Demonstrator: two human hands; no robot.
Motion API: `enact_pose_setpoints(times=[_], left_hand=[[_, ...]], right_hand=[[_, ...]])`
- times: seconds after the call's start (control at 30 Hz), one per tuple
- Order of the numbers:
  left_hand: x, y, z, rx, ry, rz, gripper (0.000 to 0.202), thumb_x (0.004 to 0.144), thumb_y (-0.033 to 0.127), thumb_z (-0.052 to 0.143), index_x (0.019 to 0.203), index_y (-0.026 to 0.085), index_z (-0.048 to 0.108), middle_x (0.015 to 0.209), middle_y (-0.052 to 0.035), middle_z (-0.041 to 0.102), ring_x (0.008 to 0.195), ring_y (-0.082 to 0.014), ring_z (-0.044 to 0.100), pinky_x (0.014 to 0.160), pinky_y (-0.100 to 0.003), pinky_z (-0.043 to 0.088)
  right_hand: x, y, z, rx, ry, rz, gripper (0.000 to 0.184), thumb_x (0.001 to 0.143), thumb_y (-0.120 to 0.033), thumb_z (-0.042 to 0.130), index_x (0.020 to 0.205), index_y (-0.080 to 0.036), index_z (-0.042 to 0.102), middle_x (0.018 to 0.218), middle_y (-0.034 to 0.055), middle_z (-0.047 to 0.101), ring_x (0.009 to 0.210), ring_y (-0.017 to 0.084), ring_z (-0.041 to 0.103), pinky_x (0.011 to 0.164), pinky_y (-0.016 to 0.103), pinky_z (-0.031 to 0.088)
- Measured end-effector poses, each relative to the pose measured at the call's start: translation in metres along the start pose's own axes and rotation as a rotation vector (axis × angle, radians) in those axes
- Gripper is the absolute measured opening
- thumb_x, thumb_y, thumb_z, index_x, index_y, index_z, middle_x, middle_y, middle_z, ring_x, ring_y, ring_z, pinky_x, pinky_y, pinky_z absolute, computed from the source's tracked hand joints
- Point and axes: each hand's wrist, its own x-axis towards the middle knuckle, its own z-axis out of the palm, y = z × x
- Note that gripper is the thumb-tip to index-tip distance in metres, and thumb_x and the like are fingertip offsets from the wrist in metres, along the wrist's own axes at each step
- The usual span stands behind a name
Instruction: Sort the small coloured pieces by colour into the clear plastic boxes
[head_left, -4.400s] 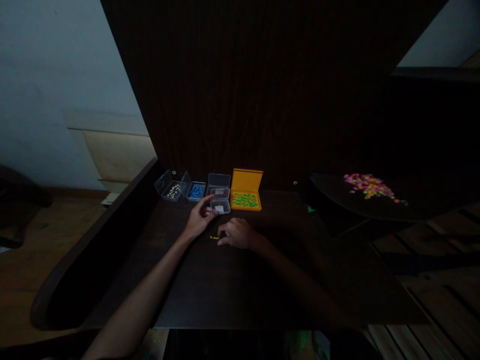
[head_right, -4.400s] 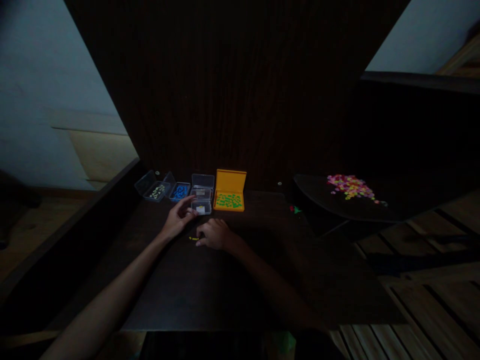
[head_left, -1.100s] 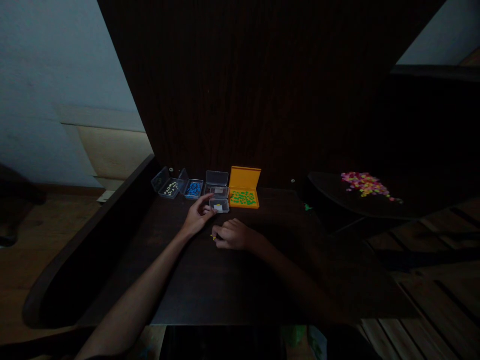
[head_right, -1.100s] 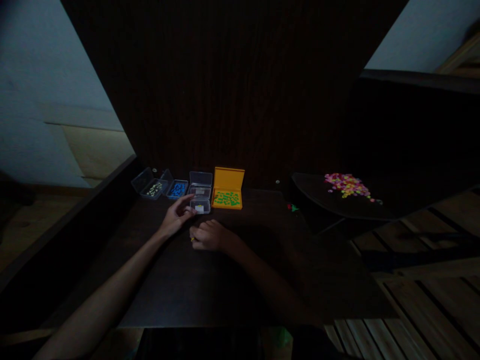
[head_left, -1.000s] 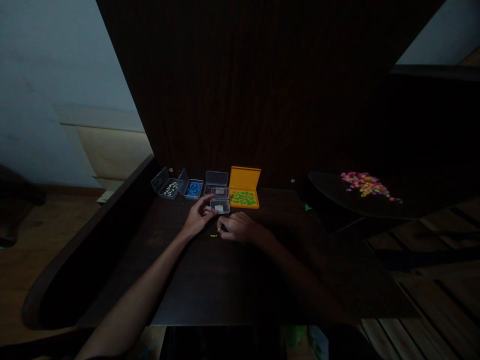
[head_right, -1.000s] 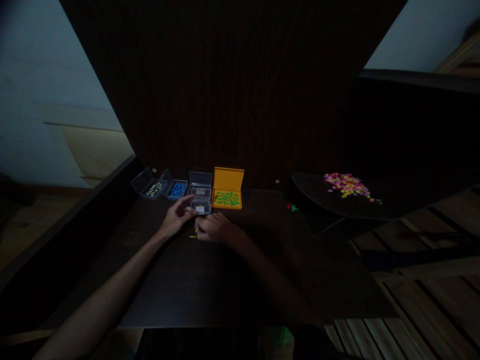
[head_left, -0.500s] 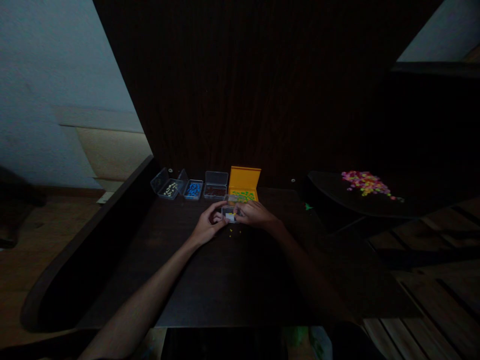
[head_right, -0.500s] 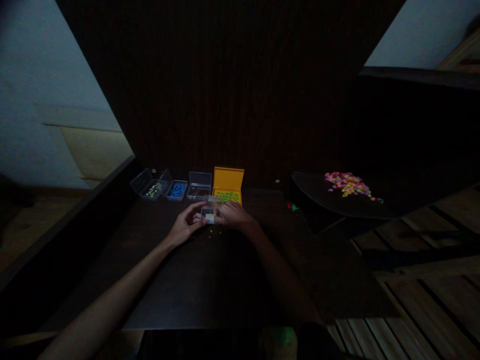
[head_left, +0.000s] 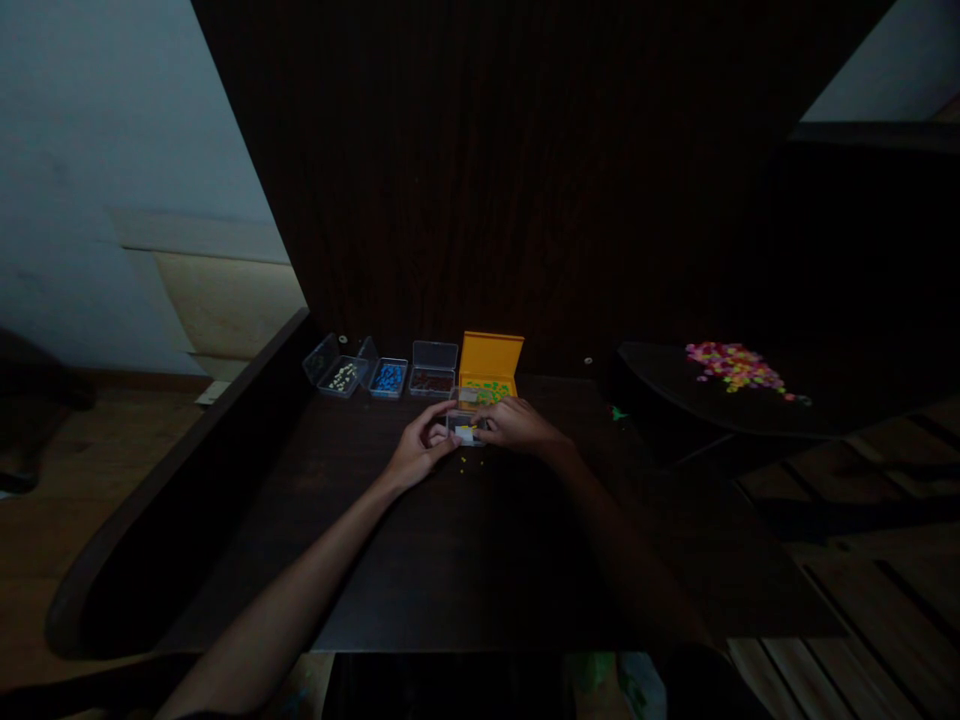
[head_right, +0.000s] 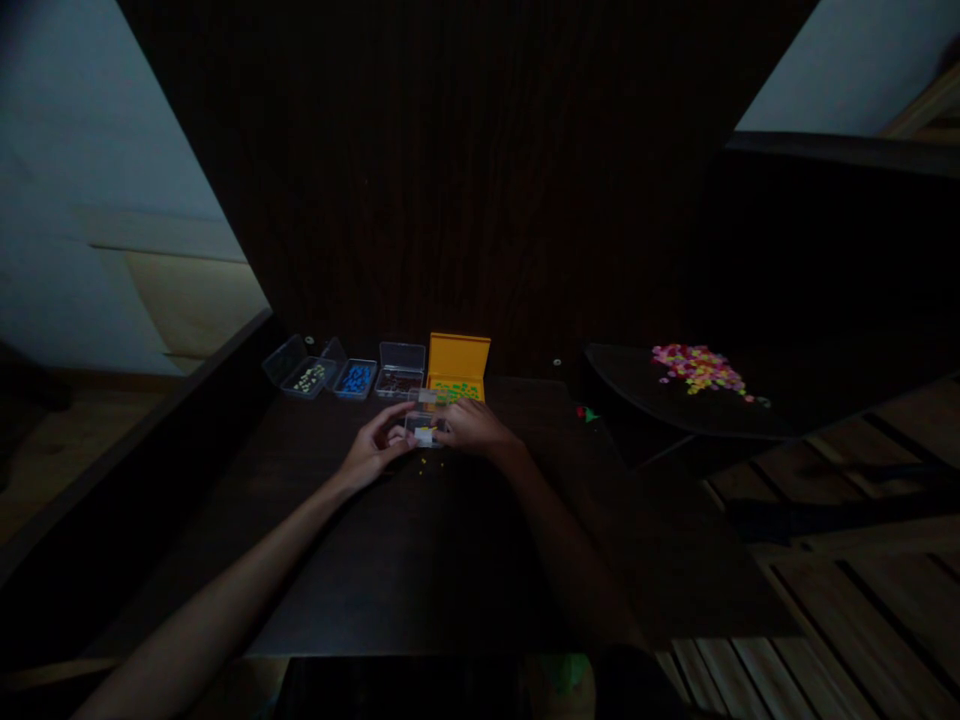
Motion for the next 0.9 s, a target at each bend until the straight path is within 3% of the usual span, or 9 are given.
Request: enact_pose_setpoints(times=[0.2,0.33,0.47,0.73,0.9], left_hand=[[0.001,0.002,-0.003,0.012,0.030,0.017,0.062,0.067,0.025,0.074,0.124,0.019,0.051,0.113,-0.0079,0.060,0.070,-0.0077,0.056,0.068,-0.022,0.047],[0.002,0.003,-0.006,0.043,0.052,0.019,0.061,0.068,0.025,0.073,0.124,0.018,0.051,0.105,-0.0065,0.063,0.068,-0.0075,0.056,0.067,-0.022,0.047],[0.003,0.005,-0.008,0.076,0.064,0.010,0.061,0.068,0.025,0.071,0.125,0.016,0.050,0.098,-0.0049,0.064,0.066,-0.0075,0.055,0.067,-0.022,0.047],[0.008,0.006,-0.018,0.117,0.131,0.021,0.061,0.068,0.029,0.070,0.125,0.016,0.050,0.104,-0.0061,0.064,0.063,-0.0075,0.056,0.067,-0.024,0.048],[0.010,0.004,-0.023,0.125,0.168,0.026,0.063,0.067,0.029,0.072,0.124,0.017,0.051,0.113,-0.0074,0.062,0.064,-0.0070,0.056,0.067,-0.023,0.047]], right_hand=[[-0.007,-0.002,-0.012,0.022,0.078,-0.044,0.029,0.086,-0.032,0.054,0.109,-0.024,0.069,0.083,0.0039,0.069,0.080,0.018,0.061,0.073,0.027,0.040],[-0.010,-0.002,-0.017,0.048,0.108,-0.042,0.025,0.085,-0.029,0.053,0.101,-0.023,0.072,0.071,0.0009,0.067,0.067,0.015,0.057,0.064,0.025,0.036],[-0.010,-0.010,-0.015,0.068,0.100,-0.069,0.025,0.084,-0.030,0.054,0.102,-0.025,0.071,0.072,0.0005,0.066,0.068,0.014,0.056,0.064,0.025,0.034],[0.000,-0.040,0.022,0.108,0.005,-0.271,0.023,0.082,-0.035,0.061,0.101,-0.026,0.070,0.076,0.0017,0.066,0.079,0.018,0.058,0.072,0.028,0.038],[0.008,-0.048,0.041,0.014,-0.058,-0.250,0.027,0.083,-0.040,0.060,0.103,-0.026,0.070,0.092,0.0065,0.068,0.090,0.022,0.059,0.076,0.031,0.041]])
